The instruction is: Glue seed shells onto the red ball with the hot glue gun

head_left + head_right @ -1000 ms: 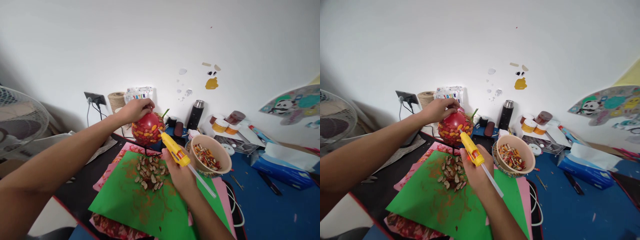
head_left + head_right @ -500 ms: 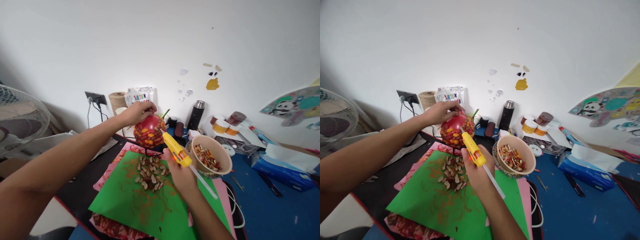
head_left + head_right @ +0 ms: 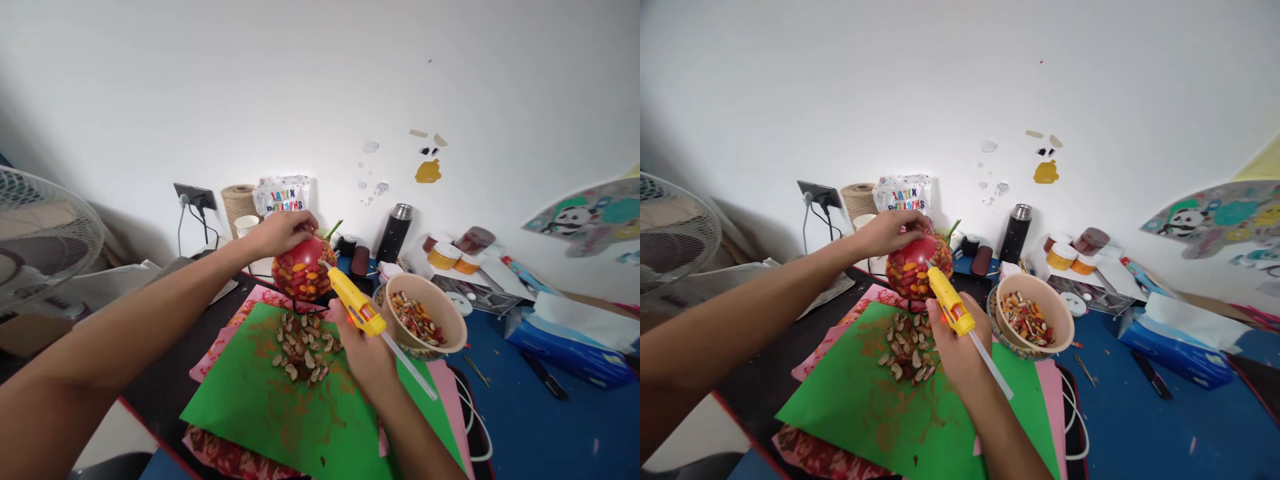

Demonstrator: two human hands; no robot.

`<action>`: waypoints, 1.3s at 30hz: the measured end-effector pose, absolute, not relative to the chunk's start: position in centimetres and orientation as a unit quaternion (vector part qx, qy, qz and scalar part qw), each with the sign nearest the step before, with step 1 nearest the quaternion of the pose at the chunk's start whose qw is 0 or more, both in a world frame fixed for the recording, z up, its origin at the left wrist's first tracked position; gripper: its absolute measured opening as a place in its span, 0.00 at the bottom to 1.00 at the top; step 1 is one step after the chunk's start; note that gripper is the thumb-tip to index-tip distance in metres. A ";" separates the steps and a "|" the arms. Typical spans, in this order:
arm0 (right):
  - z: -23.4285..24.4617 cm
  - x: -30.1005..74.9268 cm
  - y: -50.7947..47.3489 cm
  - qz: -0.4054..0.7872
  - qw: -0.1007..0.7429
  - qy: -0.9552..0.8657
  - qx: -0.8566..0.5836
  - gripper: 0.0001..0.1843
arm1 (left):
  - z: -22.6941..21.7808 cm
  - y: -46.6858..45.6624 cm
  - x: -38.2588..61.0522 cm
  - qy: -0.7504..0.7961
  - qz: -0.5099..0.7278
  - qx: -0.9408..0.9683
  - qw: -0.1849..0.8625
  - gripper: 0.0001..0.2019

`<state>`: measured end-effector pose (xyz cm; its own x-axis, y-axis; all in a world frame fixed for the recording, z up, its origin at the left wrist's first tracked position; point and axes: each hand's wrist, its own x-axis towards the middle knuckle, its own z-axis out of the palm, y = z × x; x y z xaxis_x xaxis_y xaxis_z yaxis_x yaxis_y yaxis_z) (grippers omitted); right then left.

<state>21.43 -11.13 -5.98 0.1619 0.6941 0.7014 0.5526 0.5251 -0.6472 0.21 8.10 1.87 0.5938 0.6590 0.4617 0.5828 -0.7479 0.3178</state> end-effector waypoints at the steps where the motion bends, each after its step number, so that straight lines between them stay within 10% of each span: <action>1: -5.9 21.4 -11.2 0.066 0.589 -0.643 -0.485 0.20 | 1.9 8.0 0.1 0.350 0.294 0.887 0.072 0.13; 22: -6.4 21.8 -11.6 0.291 0.609 -0.547 -0.495 0.31 | 0.7 -2.4 0.2 0.279 0.509 0.587 0.564 0.16; 39: -5.0 21.5 -12.0 0.405 0.609 -0.476 -0.489 0.39 | -0.2 -4.4 2.3 0.231 0.467 0.525 0.673 0.11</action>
<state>21.46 -12.01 -5.02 0.2195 0.9581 0.1840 -0.0285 0.1948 -0.9804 2.31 -4.43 -0.19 0.4568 0.8713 0.1793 -0.3854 0.0121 0.9227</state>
